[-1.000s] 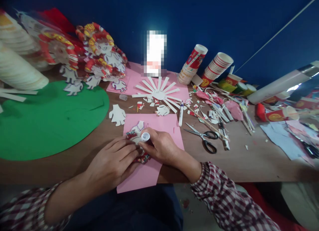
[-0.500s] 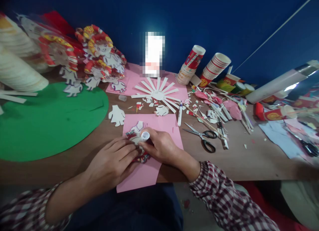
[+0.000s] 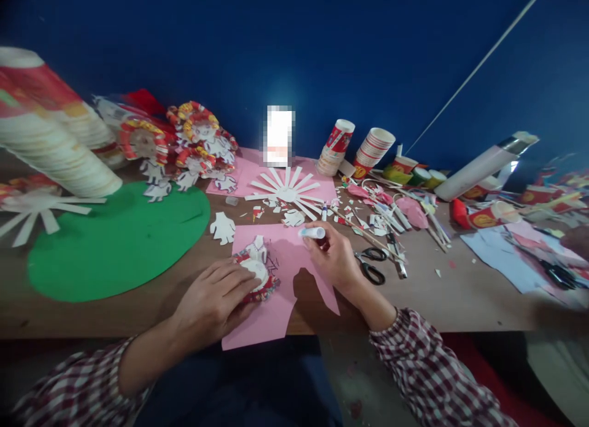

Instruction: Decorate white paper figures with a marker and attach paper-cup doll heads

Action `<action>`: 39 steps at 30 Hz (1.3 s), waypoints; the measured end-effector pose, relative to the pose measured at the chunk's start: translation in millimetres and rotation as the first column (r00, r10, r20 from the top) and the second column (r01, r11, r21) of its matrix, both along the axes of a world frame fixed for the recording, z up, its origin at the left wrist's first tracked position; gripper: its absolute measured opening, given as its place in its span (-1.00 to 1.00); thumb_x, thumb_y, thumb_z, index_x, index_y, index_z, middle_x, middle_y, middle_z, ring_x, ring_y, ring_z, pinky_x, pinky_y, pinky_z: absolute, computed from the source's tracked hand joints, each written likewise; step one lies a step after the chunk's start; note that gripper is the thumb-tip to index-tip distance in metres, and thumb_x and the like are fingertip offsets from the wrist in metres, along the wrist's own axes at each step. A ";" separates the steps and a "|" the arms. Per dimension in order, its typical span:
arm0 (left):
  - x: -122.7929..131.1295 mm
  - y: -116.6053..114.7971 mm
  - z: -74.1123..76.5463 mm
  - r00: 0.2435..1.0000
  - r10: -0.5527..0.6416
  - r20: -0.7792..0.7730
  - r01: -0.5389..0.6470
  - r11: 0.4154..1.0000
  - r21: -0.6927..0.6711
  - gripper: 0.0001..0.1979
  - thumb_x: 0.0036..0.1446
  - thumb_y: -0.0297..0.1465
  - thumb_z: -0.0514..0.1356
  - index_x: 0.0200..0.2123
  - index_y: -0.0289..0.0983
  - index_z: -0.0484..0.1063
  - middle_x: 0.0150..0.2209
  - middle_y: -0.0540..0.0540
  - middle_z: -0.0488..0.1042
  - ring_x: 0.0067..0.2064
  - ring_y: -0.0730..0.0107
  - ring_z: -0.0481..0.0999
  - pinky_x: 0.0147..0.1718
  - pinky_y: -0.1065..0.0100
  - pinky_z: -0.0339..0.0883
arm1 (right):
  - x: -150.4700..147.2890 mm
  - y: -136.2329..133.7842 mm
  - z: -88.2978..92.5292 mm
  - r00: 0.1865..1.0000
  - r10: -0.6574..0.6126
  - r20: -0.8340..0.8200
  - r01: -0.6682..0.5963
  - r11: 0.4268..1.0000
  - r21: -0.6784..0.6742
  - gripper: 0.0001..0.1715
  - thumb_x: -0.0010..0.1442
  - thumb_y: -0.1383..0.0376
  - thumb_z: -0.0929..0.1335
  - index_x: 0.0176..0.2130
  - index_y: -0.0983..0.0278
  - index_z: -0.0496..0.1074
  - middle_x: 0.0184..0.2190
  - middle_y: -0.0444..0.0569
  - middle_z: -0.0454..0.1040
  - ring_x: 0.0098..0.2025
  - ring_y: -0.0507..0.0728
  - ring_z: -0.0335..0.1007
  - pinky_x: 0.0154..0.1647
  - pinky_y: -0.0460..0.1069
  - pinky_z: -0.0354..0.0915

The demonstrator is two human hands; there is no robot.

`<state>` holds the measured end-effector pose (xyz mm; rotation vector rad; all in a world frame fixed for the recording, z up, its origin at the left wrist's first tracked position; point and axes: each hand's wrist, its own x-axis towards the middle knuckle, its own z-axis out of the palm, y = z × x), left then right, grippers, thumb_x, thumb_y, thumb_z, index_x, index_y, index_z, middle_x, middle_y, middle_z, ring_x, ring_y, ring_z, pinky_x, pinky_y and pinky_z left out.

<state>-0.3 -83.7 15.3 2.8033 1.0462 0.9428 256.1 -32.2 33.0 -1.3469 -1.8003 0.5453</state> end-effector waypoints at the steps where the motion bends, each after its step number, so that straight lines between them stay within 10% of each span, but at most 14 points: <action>1: -0.3 -0.5 -0.2 1.000 0.009 0.003 -0.010 1.000 0.009 -0.78 0.20 -0.32 0.18 -0.15 -0.30 0.49 -0.19 -0.17 0.53 -0.11 0.17 0.48 -0.05 0.07 0.37 | -2.7 -1.1 2.2 1.000 0.017 0.001 -0.017 1.000 -0.017 -0.75 0.22 0.24 0.35 -0.10 0.27 0.43 -0.31 -0.04 0.53 -0.43 0.05 0.38 -0.39 -0.06 0.32; 16: -10.7 42.2 34.0 0.987 -0.020 -0.162 0.013 0.999 -0.043 -0.56 0.25 -0.07 0.04 -0.21 -0.33 0.50 -0.26 -0.20 0.49 -0.12 0.08 0.40 -0.10 0.04 0.26 | -76.7 27.2 13.2 0.995 0.080 0.060 -0.082 0.996 0.027 -0.86 0.22 0.24 0.31 -0.24 0.26 0.37 -0.45 -0.11 0.47 -0.47 0.05 0.36 -0.43 -0.09 0.24; 39: -12.2 60.6 8.1 0.977 -0.105 -0.186 0.063 0.974 -0.220 -0.49 0.26 -0.01 -0.05 -0.28 -0.30 0.46 -0.30 -0.18 0.46 -0.24 0.14 0.40 -0.16 0.06 0.26 | -76.5 37.5 -13.2 0.948 0.171 0.269 -0.142 0.982 -0.125 -0.90 0.24 0.24 0.28 -0.27 0.23 0.29 -0.49 -0.13 0.41 -0.48 0.07 0.32 -0.41 -0.07 0.18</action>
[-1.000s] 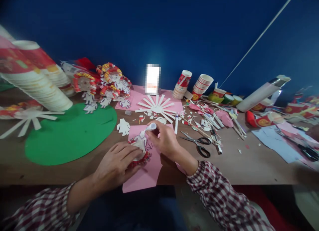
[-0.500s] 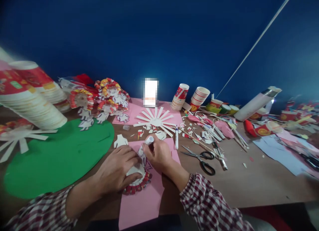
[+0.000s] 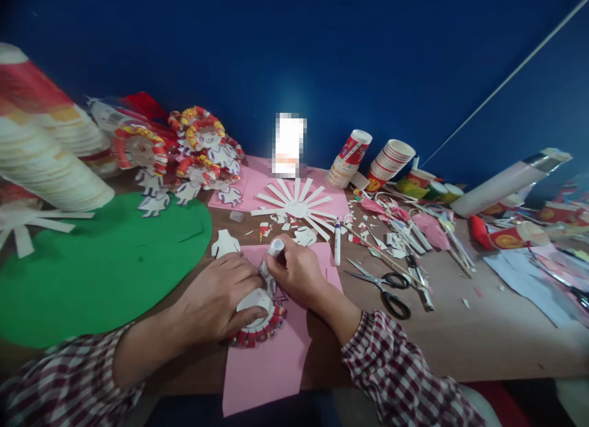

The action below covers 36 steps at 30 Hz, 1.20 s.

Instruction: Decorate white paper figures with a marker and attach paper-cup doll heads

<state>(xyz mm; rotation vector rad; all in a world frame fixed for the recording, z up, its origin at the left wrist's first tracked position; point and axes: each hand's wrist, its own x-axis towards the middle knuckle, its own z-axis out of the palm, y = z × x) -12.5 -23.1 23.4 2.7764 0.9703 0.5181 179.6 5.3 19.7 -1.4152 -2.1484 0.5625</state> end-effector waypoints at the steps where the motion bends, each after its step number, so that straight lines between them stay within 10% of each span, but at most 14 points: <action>1: -0.1 0.0 -0.1 1.000 -0.002 -0.002 0.002 1.000 -0.012 -0.49 0.26 -0.01 -0.05 -0.27 -0.31 0.46 -0.30 -0.18 0.46 -0.23 0.13 0.40 -0.16 0.06 0.26 | -0.2 0.3 0.1 1.000 0.003 -0.001 -0.003 1.000 -0.008 -0.89 0.25 0.24 0.28 -0.26 0.24 0.29 -0.47 -0.12 0.42 -0.46 0.08 0.33 -0.39 -0.07 0.19; 36: 1.0 -3.9 0.9 0.999 0.027 -0.041 -0.030 0.998 -0.061 -0.38 0.25 0.07 -0.12 -0.25 -0.33 0.47 -0.29 -0.19 0.47 -0.20 0.07 0.40 -0.07 -0.03 0.23 | -1.5 3.3 2.3 0.996 0.083 -0.019 -0.083 0.996 -0.039 -0.88 0.26 0.27 0.26 -0.20 0.26 0.30 -0.32 -0.03 0.43 -0.32 0.13 0.36 -0.30 -0.02 0.22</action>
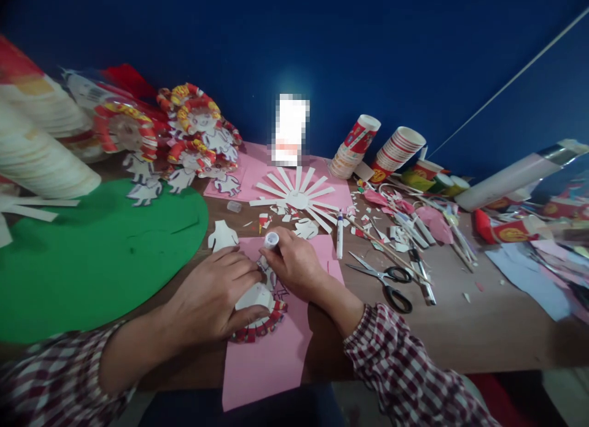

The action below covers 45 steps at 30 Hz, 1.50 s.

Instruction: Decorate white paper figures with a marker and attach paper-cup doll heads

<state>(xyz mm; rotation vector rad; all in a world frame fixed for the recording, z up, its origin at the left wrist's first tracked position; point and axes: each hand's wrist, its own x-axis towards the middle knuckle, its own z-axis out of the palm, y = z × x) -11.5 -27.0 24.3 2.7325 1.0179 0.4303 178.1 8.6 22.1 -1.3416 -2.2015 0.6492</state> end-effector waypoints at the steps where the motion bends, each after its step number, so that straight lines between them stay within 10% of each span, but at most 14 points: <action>1: 0.1 0.0 -0.1 1.000 0.001 0.001 -0.001 1.000 0.000 -0.38 0.25 0.07 -0.12 -0.26 -0.33 0.47 -0.30 -0.19 0.47 -0.20 0.07 0.40 -0.07 -0.03 0.23 | 0.3 0.0 -0.2 1.000 -0.005 0.014 0.005 1.000 -0.003 -0.88 0.26 0.26 0.26 -0.20 0.26 0.30 -0.35 -0.04 0.42 -0.35 0.13 0.34 -0.33 -0.03 0.21; 45: 0.3 -1.0 1.9 1.000 0.002 0.026 -0.003 1.000 0.005 -0.43 0.24 0.04 -0.05 -0.23 -0.34 0.48 -0.29 -0.22 0.48 -0.20 0.07 0.43 -0.05 -0.06 0.24 | 1.6 0.1 0.8 0.997 0.036 -0.062 -0.037 0.999 -0.018 -0.90 0.27 0.29 0.27 -0.18 0.25 0.31 -0.33 -0.07 0.42 -0.31 0.11 0.35 -0.28 -0.05 0.23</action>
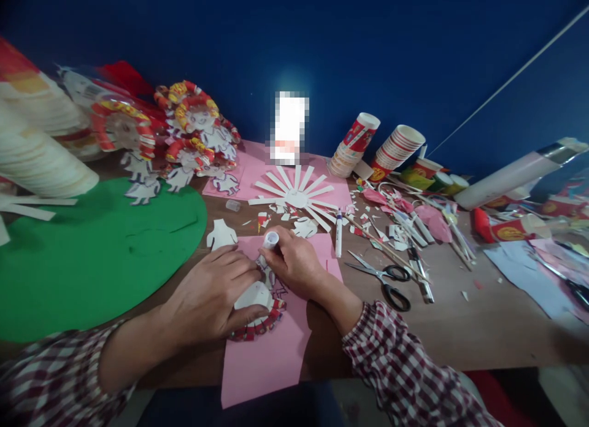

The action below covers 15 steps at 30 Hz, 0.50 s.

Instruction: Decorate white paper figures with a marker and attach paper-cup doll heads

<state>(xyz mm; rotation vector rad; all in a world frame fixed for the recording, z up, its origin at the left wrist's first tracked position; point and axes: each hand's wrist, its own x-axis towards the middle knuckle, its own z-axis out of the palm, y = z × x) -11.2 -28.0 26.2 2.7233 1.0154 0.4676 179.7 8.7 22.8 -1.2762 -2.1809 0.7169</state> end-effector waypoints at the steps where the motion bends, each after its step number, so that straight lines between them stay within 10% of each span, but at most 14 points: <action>1: 0.2 -0.1 0.1 1.000 0.000 -0.002 0.000 1.000 0.003 -0.43 0.24 0.04 -0.05 -0.24 -0.34 0.48 -0.29 -0.22 0.48 -0.20 0.07 0.43 -0.06 -0.06 0.24 | 0.0 0.0 0.2 1.000 -0.001 0.008 0.001 1.000 -0.007 -0.90 0.27 0.27 0.27 -0.19 0.24 0.31 -0.34 -0.08 0.42 -0.32 0.11 0.34 -0.29 -0.05 0.23; 15: -3.4 4.2 -2.6 0.996 0.020 0.087 -0.015 0.998 -0.060 -0.53 0.24 -0.03 0.02 -0.15 -0.30 0.47 -0.24 -0.19 0.49 -0.16 0.11 0.43 -0.09 0.04 0.28 | 6.1 1.4 -0.6 0.926 -0.188 -0.329 0.217 0.975 0.054 -0.83 0.24 0.25 0.32 -0.14 0.24 0.34 -0.24 -0.06 0.47 -0.30 0.06 0.38 -0.28 -0.06 0.32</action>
